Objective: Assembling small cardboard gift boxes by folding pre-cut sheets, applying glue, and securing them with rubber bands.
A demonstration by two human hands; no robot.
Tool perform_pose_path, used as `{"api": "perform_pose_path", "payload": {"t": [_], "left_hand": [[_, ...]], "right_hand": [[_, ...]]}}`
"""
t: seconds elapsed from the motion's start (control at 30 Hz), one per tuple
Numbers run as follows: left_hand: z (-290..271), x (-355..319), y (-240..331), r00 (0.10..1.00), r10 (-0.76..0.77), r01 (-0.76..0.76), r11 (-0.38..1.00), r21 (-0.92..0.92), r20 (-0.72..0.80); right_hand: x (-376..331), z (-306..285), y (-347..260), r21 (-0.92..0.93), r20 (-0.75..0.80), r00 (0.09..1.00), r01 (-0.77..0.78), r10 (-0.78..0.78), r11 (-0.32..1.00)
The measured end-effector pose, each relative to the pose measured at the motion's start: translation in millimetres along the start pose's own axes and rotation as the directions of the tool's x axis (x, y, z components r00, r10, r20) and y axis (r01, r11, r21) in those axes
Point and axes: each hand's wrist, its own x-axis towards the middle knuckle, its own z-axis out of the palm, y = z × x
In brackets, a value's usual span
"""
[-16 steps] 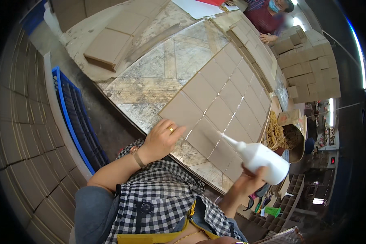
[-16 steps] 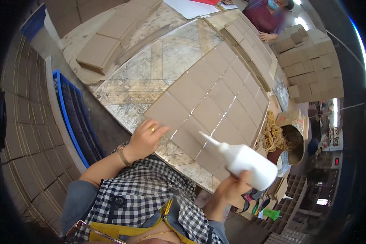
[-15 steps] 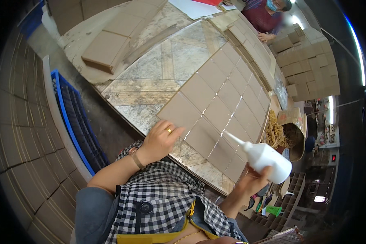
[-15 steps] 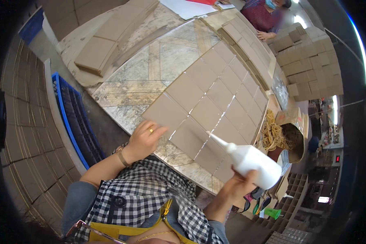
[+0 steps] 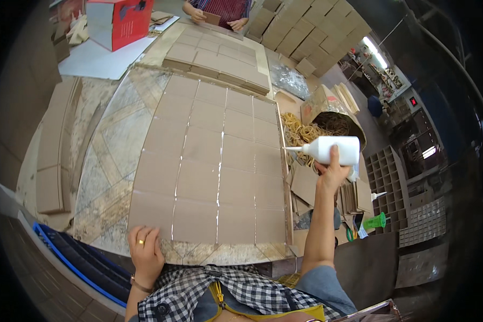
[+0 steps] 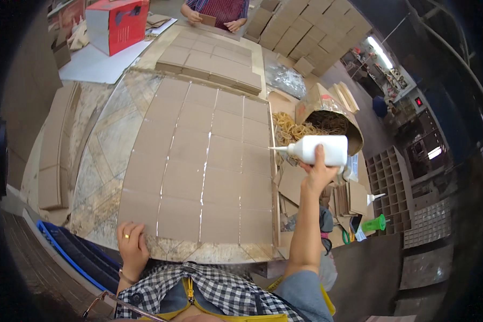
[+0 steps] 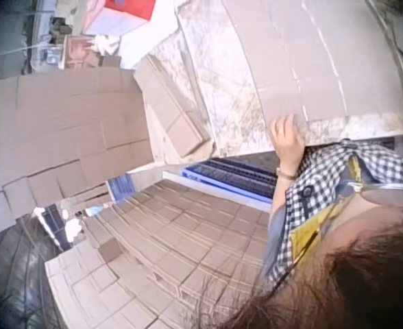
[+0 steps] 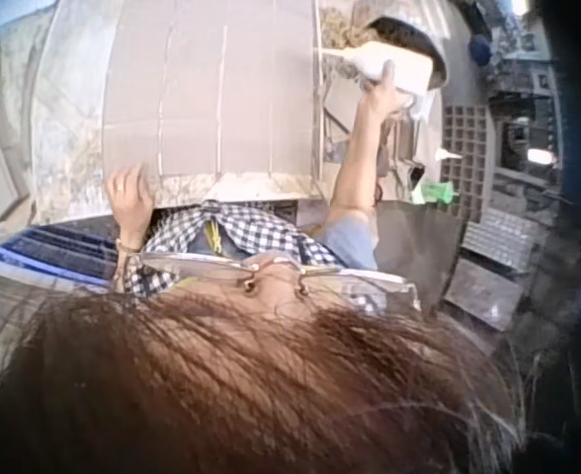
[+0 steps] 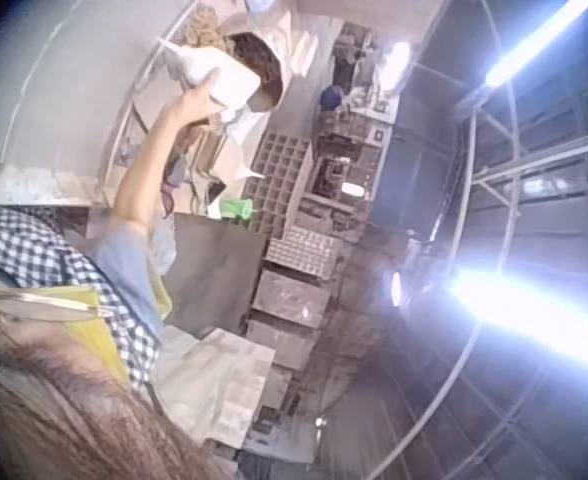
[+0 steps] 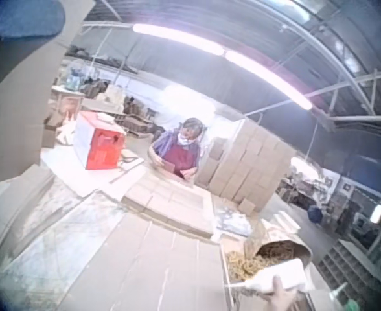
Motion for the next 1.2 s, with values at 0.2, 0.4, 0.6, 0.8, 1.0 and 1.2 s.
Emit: {"api": "perform_pose_path", "payload": {"t": [0.2, 0.4, 0.6, 0.8, 1.0, 1.2], "left_hand": [[-1, 1, 2, 0.998, -0.024, 0.023, 1.0, 0.007, 0.062], [5, -3, -3, 0.999, 0.021, -0.024, 0.998, 0.051, 0.048], [9, -2, -20, 0.987, 0.135, -0.141, 0.987, 0.072, 0.085], [11, -10, -18, 0.993, 0.102, -0.108, 0.989, 0.096, 0.066], [10, -15, -24, 0.992, 0.092, -0.101, 0.99, 0.103, 0.087], [10, -15, -28, 0.986, 0.135, -0.144, 0.984, 0.104, 0.094]], "right_hand": [[67, 57, 79, -0.036, -0.004, 0.972, 0.234, -0.235, 0.971], [109, 106, 122, -0.232, -0.007, 0.959, 0.276, -0.285, 0.933], [126, 134, 138, -0.406, -0.026, 0.932, 0.322, -0.363, 0.855], [141, 157, 174, -0.257, 0.035, 0.934, 0.353, -0.356, 0.9], [140, 165, 164, -0.364, 0.083, 0.933, 0.357, -0.351, 0.861], [137, 162, 154, -0.395, 0.118, 0.942, 0.335, -0.315, 0.855]]}}
